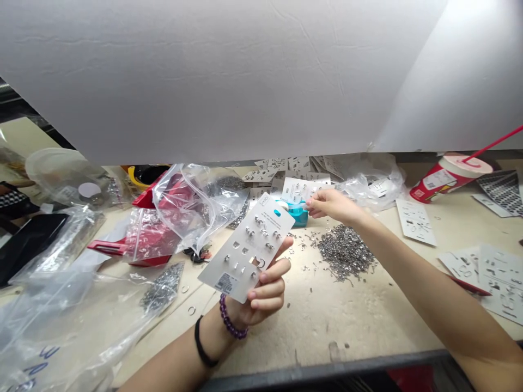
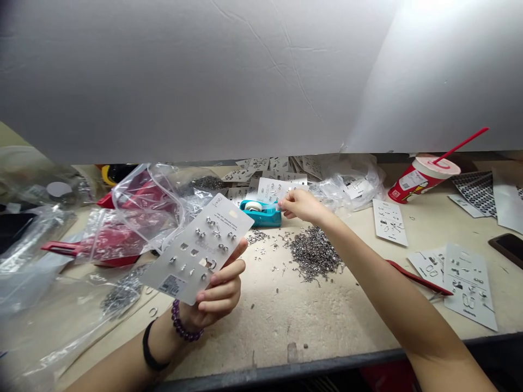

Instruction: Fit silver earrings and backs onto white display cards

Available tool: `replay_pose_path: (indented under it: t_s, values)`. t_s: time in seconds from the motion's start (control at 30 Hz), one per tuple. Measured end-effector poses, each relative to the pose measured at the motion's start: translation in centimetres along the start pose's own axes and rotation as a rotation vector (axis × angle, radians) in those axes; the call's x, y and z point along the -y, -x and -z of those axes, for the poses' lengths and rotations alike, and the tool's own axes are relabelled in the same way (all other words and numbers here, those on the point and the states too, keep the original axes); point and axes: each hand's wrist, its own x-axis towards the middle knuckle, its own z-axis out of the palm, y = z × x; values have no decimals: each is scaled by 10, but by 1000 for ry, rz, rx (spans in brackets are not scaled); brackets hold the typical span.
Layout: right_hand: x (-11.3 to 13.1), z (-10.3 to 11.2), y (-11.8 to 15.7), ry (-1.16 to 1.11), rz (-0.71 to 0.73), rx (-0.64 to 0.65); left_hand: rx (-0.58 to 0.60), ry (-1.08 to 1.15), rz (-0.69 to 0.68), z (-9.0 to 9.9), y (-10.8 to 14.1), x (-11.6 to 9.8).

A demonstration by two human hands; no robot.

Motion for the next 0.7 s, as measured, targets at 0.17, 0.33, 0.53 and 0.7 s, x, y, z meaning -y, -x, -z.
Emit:
replay_pose_path:
  t_s: [0.17,0.33,0.53,0.7]
  values:
    - [-12,-7,0,-147,1,-64,-15,4,-4,0,0,0]
    - [-20,-9,0,-253,-7,-86,-27,11,-4,1,0,0]
    - [-30,-14,1,-320,-24,-131,-69,42,7,0,0,0]
    - [-38,-27,-1,-327,-56,-171,-80,44,-1,1,-1,0]
